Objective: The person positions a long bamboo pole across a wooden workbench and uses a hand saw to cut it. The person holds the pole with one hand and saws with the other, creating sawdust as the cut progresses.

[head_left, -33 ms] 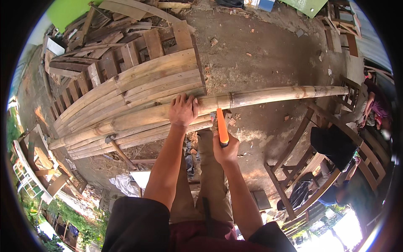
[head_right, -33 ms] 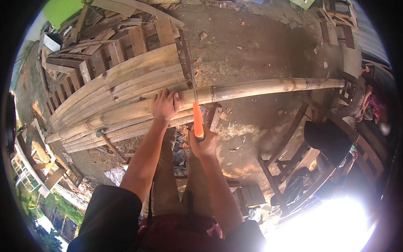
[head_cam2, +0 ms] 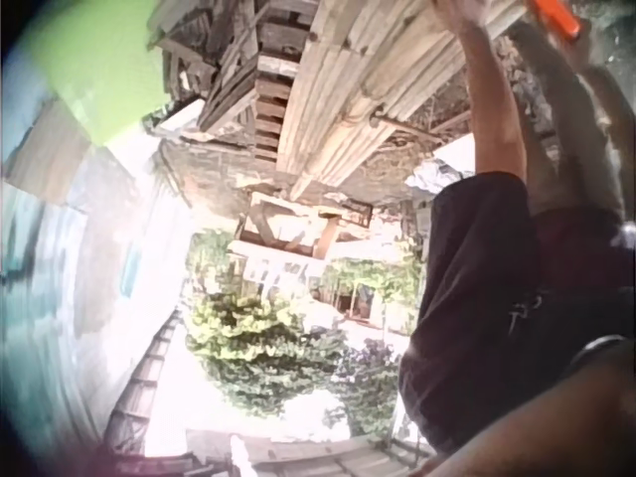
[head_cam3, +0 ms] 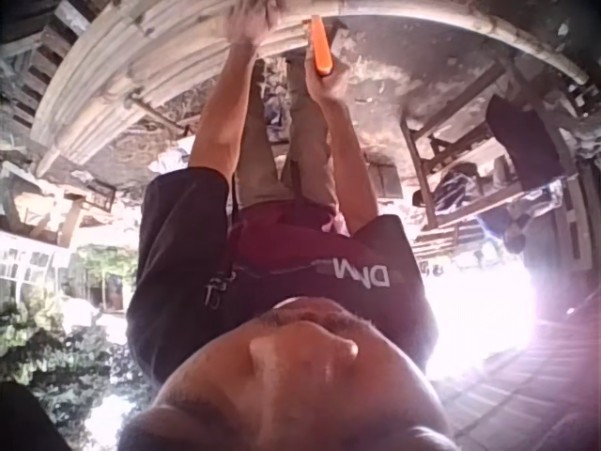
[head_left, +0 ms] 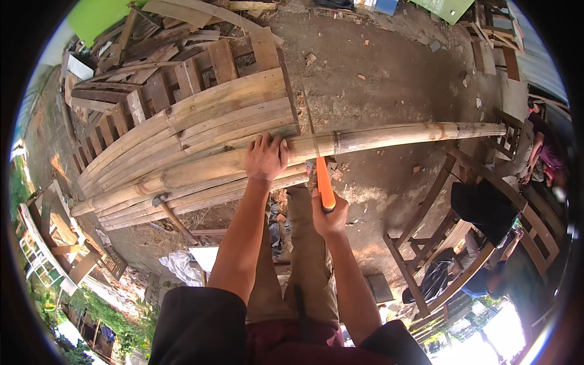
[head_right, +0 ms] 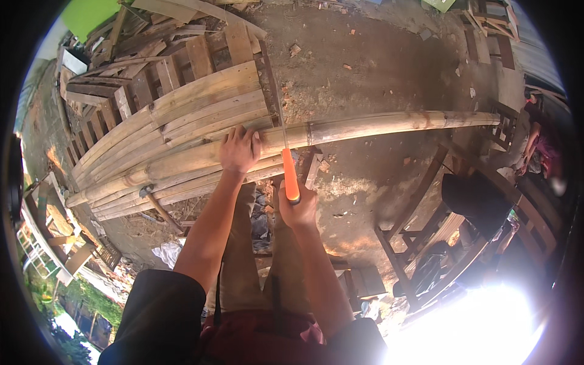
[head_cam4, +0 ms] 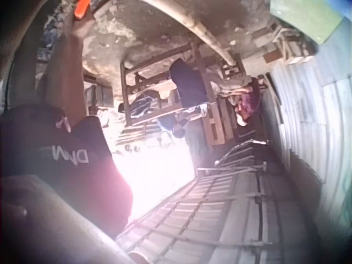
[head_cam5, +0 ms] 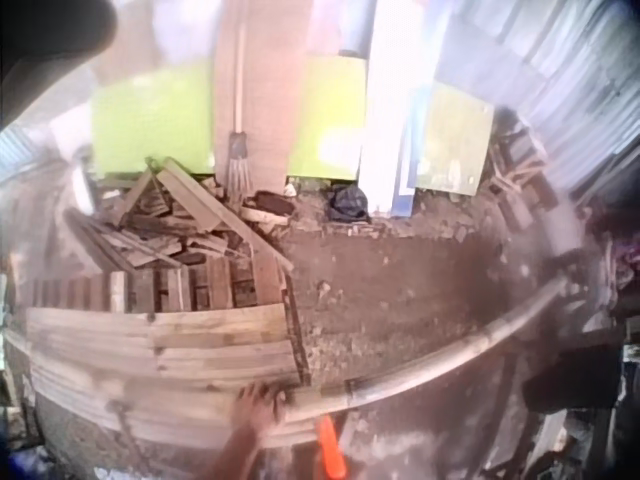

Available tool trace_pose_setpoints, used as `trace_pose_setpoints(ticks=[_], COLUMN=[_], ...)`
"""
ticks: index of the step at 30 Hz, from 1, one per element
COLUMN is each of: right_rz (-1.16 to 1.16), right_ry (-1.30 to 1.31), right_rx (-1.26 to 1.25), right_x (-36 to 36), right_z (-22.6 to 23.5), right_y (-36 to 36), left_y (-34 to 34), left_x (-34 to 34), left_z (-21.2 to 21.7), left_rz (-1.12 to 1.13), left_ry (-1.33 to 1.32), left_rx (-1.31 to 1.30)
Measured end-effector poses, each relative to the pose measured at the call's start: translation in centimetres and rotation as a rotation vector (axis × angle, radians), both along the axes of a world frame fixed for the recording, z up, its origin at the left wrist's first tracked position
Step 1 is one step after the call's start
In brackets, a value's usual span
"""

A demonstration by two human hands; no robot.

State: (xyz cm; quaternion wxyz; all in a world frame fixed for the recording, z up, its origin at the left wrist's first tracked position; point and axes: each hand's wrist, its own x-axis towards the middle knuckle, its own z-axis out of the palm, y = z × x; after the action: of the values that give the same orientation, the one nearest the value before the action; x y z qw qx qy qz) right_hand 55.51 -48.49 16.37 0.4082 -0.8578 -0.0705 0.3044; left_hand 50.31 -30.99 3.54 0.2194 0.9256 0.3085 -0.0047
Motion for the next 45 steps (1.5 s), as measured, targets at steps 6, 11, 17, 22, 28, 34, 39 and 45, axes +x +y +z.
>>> trace_pose_setpoints(ticks=[6,11,17,22,28,34,39,45], right_rz=[-0.071,-0.046,0.085,0.0,0.02,0.157,-0.139,-0.231], right_ry=[0.074,0.169,0.124,0.169,0.132,-0.133,-0.023,0.012], right_rx=[-0.09,-0.252,-0.256,-0.389,-0.312,0.053,0.12,0.174], right_x=[0.9,-1.2,-3.8,6.5,3.8,-3.8,-2.7,-3.0], right_z=[3.0,10.8,17.7,6.1,5.3,-4.2,3.5,6.4], right_y=[2.1,-0.8,-8.4,5.1,4.4,-5.1,-2.9,-4.8], left_y=[0.3,0.7,0.3,0.9,0.9,0.4,0.3,0.1], left_x=[-0.3,0.3,-1.0,0.1,-0.3,-0.2,-0.6,-0.4], left_z=[-0.3,-1.0,-0.6,-1.3,-1.0,0.1,-0.9,-1.0], left_rz=[-0.032,-0.007,-0.002,-0.024,0.003,0.021,0.011,0.021], left_ry=[-0.063,-0.066,-0.06,-0.123,-0.151,-0.084,-0.061,-0.153], left_rx=[0.076,0.038,0.055,0.05,0.107,0.014,0.075,0.133])
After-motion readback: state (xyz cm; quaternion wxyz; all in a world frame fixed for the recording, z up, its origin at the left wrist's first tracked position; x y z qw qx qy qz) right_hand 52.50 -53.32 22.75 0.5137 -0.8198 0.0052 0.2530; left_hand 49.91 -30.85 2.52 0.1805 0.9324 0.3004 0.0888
